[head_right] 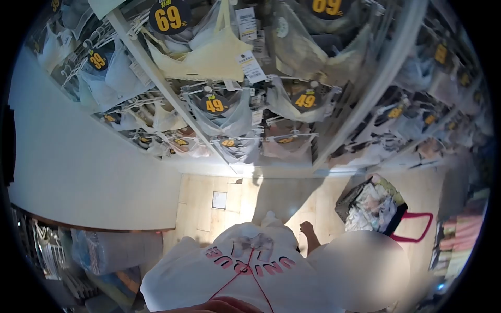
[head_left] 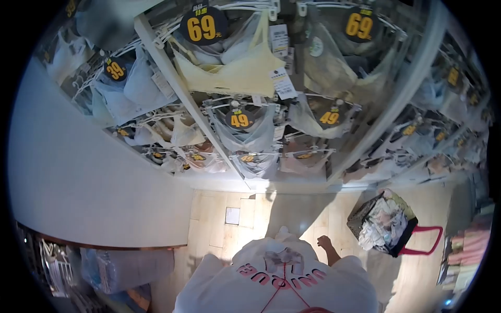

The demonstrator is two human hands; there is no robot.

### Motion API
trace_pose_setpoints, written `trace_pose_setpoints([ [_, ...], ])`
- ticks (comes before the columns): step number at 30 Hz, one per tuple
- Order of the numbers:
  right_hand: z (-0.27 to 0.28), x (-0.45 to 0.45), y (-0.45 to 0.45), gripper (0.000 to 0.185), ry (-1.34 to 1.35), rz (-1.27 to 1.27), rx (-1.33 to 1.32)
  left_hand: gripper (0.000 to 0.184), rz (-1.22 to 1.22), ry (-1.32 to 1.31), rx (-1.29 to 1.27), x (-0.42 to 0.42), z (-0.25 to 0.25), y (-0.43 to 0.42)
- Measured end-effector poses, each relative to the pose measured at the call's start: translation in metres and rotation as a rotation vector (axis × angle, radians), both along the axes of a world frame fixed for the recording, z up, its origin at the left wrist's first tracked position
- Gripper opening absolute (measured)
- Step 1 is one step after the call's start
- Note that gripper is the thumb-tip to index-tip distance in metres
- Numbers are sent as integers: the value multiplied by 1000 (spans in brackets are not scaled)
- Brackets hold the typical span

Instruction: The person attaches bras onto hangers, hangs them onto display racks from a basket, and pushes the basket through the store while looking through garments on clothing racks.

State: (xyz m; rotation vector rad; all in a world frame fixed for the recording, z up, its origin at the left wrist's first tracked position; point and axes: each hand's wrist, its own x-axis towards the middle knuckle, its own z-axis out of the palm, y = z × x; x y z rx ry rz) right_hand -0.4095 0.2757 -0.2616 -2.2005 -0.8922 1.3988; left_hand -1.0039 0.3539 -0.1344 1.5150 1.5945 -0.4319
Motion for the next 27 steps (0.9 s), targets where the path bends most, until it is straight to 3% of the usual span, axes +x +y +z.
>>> trace_pose_setpoints([
  [2, -24, 15, -23, 21, -658, 794, 241, 35, -50, -48, 7, 1, -10, -2],
  [4, -4, 3, -43, 14, -727, 735, 179, 35, -144, -105, 43, 10, -24, 0],
  [6, -31, -21, -61, 19, -623, 403, -261, 36, -338, -182, 164, 29, -42, 9],
  [8, 8, -55, -59, 19, -587, 837, -157, 36, -577, -288, 381, 55, -68, 26],
  [9, 46, -75, -59, 19, -569, 1048, -93, 37, -580, -347, 502, 64, -71, 35],
  [10, 109, -96, -77, 16, -290, 581, 731, 29, -480, -501, 670, 74, -63, 40],
  [11, 111, -117, -63, 17, -361, 632, 492, 23, -105, -442, 440, 92, -41, 39],
  [12, 111, -138, -61, 17, -415, 684, 232, 26, -119, -475, 319, 95, -32, 46],
  [13, 114, -154, -64, 18, -461, 734, -36, 29, 102, -587, 219, 98, -23, 37],
  [14, 132, -170, -51, 20, -659, 978, -108, 32, 328, -694, 119, 101, -18, 28],
  [16, 153, -189, -54, 26, -596, 952, -166, 36, 120, -625, 139, 78, -48, 12],
  [17, 114, -205, -60, 26, -497, 733, -109, 33, 251, -677, 63, 65, -59, -7],
  [18, 66, -204, -87, 25, -419, 524, -71, 27, -641, -248, 198, 43, -67, -26],
  [21, 88, -221, -107, 31, -364, 304, -201, 26, -558, -250, 103, 2, -76, -61],
  [24, 114, -242, -130, 32, -539, 406, -177, 26, -325, -200, -16, -46, -64, -68],
  [27, 134, -242, -126, 30, -505, 324, -242, 26, -185, -139, -68, -89, -49, -74],
])
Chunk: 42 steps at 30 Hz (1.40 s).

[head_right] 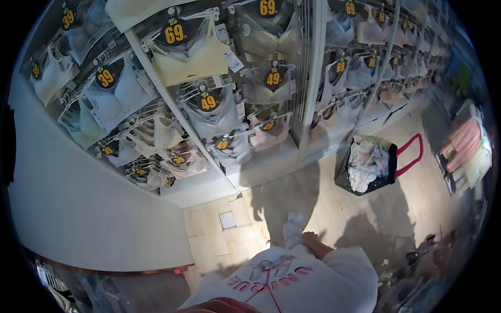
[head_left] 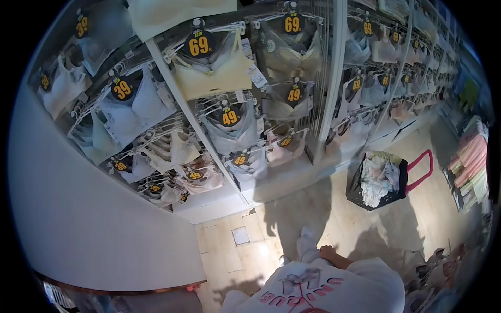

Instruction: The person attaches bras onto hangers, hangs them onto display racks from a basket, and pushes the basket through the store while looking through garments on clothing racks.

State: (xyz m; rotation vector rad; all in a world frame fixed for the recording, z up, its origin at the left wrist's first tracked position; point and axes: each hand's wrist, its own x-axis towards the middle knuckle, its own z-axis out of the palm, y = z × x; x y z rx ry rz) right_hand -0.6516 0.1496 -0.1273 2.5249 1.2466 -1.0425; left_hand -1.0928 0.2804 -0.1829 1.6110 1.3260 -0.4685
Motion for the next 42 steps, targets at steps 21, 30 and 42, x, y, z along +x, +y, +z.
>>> trace_pose_setpoints([
  [21, -64, 52, -78, 35, 352, 123, 275, 27, -118, -82, -16, 142, 10, -44],
  [30, -168, 209, -313, 30, 368, -1053, 615, 30, -414, 97, 333, 345, -7, -68],
  [42, -176, 142, -452, 32, 633, -1845, 364, 56, -786, 2, 6, 577, 50, -109],
])
